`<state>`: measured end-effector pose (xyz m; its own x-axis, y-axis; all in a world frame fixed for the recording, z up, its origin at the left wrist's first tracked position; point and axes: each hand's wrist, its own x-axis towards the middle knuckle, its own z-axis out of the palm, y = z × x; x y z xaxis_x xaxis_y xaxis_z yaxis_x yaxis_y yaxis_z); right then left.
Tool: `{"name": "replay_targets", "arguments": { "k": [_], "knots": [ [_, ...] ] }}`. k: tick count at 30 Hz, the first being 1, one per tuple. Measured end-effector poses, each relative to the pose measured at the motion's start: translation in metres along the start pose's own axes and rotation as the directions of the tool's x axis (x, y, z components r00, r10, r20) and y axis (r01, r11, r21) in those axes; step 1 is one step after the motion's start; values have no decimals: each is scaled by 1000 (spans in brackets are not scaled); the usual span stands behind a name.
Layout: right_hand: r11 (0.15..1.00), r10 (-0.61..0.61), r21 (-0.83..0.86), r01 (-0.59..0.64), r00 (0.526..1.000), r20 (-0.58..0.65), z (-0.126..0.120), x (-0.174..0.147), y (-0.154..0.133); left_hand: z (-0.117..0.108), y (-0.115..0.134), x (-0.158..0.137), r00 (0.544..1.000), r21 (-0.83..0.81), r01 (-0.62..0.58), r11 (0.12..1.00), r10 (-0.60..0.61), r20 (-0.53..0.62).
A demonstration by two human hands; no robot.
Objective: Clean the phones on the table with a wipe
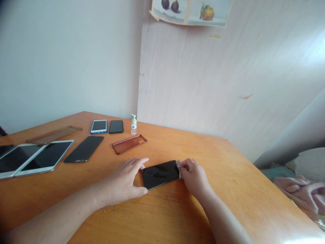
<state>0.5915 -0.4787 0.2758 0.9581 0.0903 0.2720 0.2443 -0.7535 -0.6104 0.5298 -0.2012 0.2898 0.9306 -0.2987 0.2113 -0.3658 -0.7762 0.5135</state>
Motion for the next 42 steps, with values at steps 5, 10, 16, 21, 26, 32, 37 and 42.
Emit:
{"name": "replay_targets", "arguments": {
  "k": [5,10,16,21,26,32,37,42],
  "knots": [
    [984,-140,-112,140,990,9,6,-6,-10,1,-1,0,1000,2,-6,1000,6,-19],
    [863,-392,-228,451,882,262,14,-42,-62,0,3,0,1000,3,-1,1000,1,-26],
    [802,-364,-275,530,799,479,11,-57,-89,-1,5,0,999,-3,0,1000,-1,-45],
    [843,-153,-454,289,937,312,12,-25,-42,3,0,1,999,-2,-8,1000,8,-32],
    [850,-208,-395,348,911,355,13,-35,-56,3,3,1,999,36,-12,999,13,-38],
    [828,-424,-98,552,731,535,13,-50,-89,3,6,2,998,49,-12,999,15,-60],
    [889,-157,-368,272,937,312,21,-13,-44,3,7,1,999,47,1,999,1,-49],
    [853,-286,-306,422,870,403,23,-25,-59,3,9,2,999,45,15,999,-14,-38]
  ]
}}
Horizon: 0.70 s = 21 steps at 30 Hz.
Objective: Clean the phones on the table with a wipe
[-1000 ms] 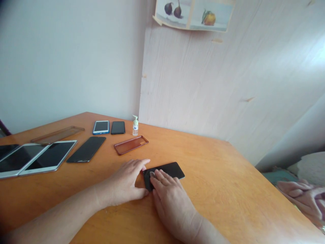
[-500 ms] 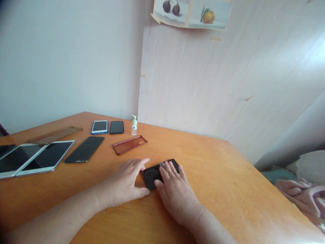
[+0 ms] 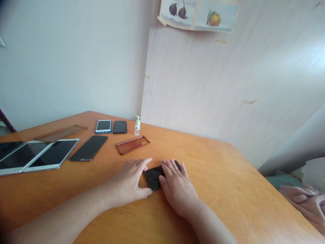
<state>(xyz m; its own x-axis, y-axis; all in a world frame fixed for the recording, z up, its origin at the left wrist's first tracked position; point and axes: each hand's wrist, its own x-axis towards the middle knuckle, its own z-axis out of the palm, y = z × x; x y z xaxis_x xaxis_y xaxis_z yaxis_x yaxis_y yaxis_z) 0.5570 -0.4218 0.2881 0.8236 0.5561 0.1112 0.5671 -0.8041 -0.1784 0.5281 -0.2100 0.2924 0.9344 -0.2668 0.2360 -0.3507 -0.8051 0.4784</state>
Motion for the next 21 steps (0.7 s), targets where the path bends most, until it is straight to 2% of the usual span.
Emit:
{"name": "replay_targets", "arguments": {
  "k": [2,4,5,7,10,12,15,18,19,21],
  "knots": [
    [983,-172,74,168,984,54,-4,-5,-19,1,-1,0,1000,2,1,1000,-1,-2],
    [967,-233,121,222,970,77,-5,-5,-25,2,-2,1,1000,6,-1,1000,1,-11],
    [973,-205,119,195,976,74,-4,-3,-22,3,-2,1,1000,9,-1,1000,1,-14],
    [996,-54,79,51,998,37,1,3,-4,4,-2,0,1000,16,5,1000,-4,-18],
    [979,205,19,-204,977,-50,10,11,27,5,-2,0,1000,22,15,1000,-14,-18],
    [975,222,5,-223,973,-62,11,11,30,6,-2,0,1000,19,14,1000,-13,-23],
    [998,25,50,-25,1000,7,3,3,3,6,-4,0,999,1,4,1000,-4,-43],
    [958,-224,204,200,969,101,-8,-4,-31,7,-5,1,999,-21,2,1000,-3,-46],
    [944,-263,237,231,958,116,-10,-5,-36,7,-6,1,999,-25,2,1000,-3,-46],
    [949,-240,236,209,964,112,-10,-3,-33,7,-7,1,999,-29,3,1000,-4,-52]
  ]
}}
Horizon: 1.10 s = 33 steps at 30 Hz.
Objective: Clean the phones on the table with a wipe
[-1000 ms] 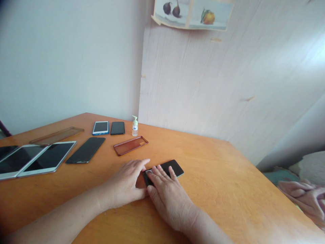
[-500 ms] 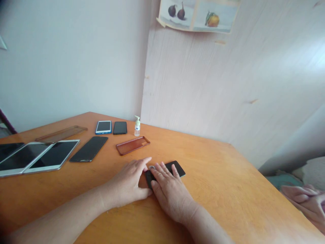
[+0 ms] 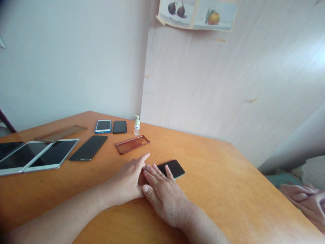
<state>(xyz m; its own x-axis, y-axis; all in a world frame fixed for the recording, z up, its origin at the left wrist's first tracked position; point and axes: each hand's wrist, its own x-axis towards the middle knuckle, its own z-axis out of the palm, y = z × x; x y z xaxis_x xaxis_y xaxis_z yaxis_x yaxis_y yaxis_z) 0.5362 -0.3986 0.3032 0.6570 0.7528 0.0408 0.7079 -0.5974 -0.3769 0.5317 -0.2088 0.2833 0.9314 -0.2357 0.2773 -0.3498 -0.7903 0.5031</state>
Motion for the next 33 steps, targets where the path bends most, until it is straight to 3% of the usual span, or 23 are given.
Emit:
{"name": "replay_targets", "arguments": {
  "k": [2,5,7,9,12,15,17,19,22,24,26,29,31,33],
  "knots": [
    [990,124,-57,-128,990,-73,1,2,19,1,-1,0,1000,-7,1,1000,-1,-8],
    [917,338,-143,-373,916,-216,3,2,53,2,-2,0,1000,-16,0,1000,-1,-9],
    [884,388,-172,-435,887,-250,3,-1,60,3,-2,0,1000,-12,0,1000,0,-8],
    [912,332,-176,-370,920,-210,3,-5,50,3,-2,0,1000,-6,0,1000,0,-5],
    [984,133,-110,-139,989,-64,0,-11,12,2,-2,1,1000,-8,-5,1000,5,-9],
    [999,23,-40,-21,998,57,-3,-15,-14,1,-2,0,1000,-16,-4,1000,4,-21],
    [996,65,-58,-62,997,49,-5,-16,-10,0,-1,0,1000,-20,1,1000,-1,-12],
    [974,191,-122,-192,981,-22,-5,-18,11,-1,0,0,1000,-21,3,1000,-3,8],
    [886,395,-208,-415,909,-133,-4,-21,47,-2,0,0,1000,-17,5,1000,-5,12],
    [858,441,-217,-465,885,-153,-5,-23,54,-2,-1,0,1000,-19,3,1000,-3,10],
    [891,395,-193,-412,911,-121,-7,-24,42,-2,-1,0,1000,-24,-2,1000,3,12],
    [969,231,-92,-228,973,17,-11,-27,2,-1,-2,0,1000,-28,-10,1000,10,2],
    [991,132,-21,-130,986,101,-13,-30,-19,-1,-3,0,1000,-29,-14,999,14,-12],
    [995,94,16,-96,990,105,-13,-32,-22,0,-3,0,1000,-33,-18,999,17,-16]
  ]
}}
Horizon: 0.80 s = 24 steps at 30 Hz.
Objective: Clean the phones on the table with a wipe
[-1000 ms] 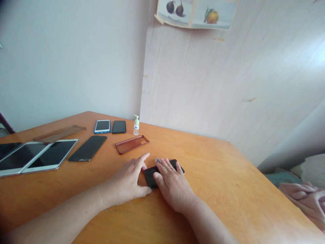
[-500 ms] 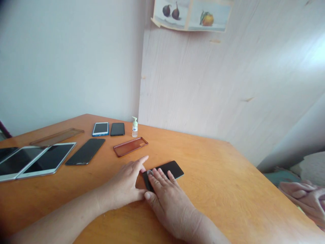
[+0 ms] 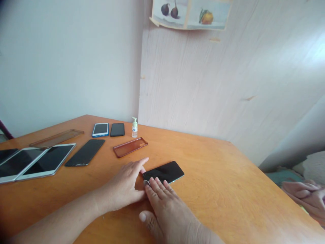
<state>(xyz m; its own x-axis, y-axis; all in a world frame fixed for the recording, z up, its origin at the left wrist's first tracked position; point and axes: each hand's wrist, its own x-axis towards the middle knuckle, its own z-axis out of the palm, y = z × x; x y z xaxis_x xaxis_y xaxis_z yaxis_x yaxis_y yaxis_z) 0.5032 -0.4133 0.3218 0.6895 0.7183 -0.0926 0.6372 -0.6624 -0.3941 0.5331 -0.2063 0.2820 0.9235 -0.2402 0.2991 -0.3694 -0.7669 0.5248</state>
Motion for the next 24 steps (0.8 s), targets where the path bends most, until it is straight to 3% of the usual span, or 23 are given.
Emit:
{"name": "replay_targets", "arguments": {
  "k": [3,6,8,10,13,15,17,20,24],
  "knots": [
    [994,101,-30,-104,989,-111,1,3,28,0,-1,0,1000,-2,0,1000,0,15],
    [950,256,-113,-290,934,-248,2,10,61,0,-1,-1,1000,3,5,1000,-5,29],
    [925,296,-149,-349,909,-293,2,12,67,0,-1,-1,999,9,9,1000,-9,36],
    [935,270,-152,-319,922,-276,2,12,57,0,-3,-1,999,10,0,1000,-1,33],
    [984,105,-126,-129,978,-180,3,8,30,0,-6,0,1000,7,-16,1000,16,19],
    [991,15,-128,-34,989,-149,3,8,22,-1,-7,0,1000,6,-15,1000,15,22],
    [989,26,-136,-51,984,-176,2,10,31,-3,-6,0,1000,7,-12,1000,12,27],
    [976,193,-39,-215,929,-316,-5,16,64,-6,-2,-1,999,21,1,1000,-1,41],
    [943,328,96,-319,839,-433,-15,21,106,-9,4,-3,997,62,6,998,-11,73]
  ]
}}
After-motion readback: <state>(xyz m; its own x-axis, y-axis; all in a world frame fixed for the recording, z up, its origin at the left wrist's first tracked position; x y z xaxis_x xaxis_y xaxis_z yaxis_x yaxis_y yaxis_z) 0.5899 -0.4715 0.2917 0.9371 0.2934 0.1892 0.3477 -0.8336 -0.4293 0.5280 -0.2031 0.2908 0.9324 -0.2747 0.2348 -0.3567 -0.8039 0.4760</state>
